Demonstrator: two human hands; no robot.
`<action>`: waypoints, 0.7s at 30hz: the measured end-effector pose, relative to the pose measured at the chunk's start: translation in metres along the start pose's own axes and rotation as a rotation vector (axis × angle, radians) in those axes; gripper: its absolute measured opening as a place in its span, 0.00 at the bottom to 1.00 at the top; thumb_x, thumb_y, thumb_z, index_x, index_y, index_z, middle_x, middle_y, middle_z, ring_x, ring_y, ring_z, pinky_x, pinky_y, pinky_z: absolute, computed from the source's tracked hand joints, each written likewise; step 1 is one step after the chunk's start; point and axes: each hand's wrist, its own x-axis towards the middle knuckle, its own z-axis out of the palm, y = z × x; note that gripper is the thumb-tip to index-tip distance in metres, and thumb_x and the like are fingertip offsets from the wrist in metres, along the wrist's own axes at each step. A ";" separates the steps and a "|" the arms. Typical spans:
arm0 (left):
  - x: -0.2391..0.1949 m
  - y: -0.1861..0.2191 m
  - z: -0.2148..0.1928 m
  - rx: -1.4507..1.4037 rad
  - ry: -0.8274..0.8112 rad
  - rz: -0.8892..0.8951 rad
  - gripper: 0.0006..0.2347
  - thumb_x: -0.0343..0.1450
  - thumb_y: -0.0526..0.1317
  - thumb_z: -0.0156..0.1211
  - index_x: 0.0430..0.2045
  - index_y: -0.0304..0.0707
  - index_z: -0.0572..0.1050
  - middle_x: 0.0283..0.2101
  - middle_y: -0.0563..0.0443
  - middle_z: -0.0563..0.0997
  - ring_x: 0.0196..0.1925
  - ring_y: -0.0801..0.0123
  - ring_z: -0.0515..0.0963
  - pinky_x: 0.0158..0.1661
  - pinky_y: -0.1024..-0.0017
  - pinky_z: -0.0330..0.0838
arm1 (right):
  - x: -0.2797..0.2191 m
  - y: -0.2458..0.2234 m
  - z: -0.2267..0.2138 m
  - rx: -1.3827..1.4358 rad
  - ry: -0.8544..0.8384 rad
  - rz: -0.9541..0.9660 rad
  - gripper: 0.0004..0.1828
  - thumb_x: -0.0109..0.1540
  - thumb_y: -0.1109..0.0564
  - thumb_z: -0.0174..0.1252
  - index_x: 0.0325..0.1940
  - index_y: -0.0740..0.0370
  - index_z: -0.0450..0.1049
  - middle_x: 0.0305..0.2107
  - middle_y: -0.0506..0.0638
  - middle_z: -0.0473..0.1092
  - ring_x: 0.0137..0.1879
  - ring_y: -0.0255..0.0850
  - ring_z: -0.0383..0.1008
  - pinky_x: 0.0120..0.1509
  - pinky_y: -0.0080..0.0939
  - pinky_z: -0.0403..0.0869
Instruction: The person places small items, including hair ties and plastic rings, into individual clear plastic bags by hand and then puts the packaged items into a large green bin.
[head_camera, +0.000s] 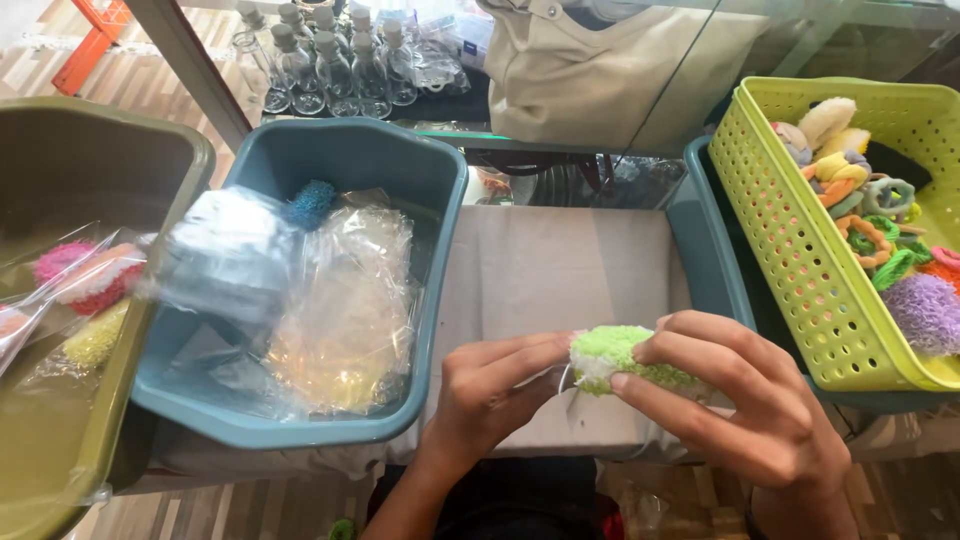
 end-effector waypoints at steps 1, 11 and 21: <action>0.001 0.001 0.000 -0.001 -0.003 0.001 0.13 0.67 0.30 0.73 0.44 0.32 0.80 0.44 0.41 0.86 0.46 0.58 0.89 0.44 0.70 0.85 | -0.001 -0.002 0.000 -0.001 0.002 0.003 0.25 0.47 0.64 0.66 0.49 0.61 0.78 0.47 0.54 0.70 0.54 0.54 0.76 0.57 0.52 0.78; -0.003 0.002 -0.002 -0.015 -0.010 -0.011 0.17 0.63 0.29 0.72 0.47 0.32 0.80 0.49 0.42 0.86 0.48 0.59 0.89 0.46 0.70 0.84 | 0.003 -0.001 -0.003 0.063 -0.015 0.018 0.25 0.51 0.66 0.65 0.53 0.65 0.76 0.45 0.56 0.71 0.52 0.51 0.77 0.56 0.50 0.79; 0.005 0.012 0.000 -0.150 -0.075 -0.045 0.22 0.63 0.33 0.76 0.52 0.34 0.79 0.52 0.42 0.85 0.54 0.58 0.88 0.53 0.70 0.84 | 0.000 0.004 -0.006 0.103 -0.206 0.055 0.27 0.47 0.63 0.66 0.51 0.63 0.76 0.46 0.55 0.76 0.46 0.51 0.76 0.49 0.46 0.77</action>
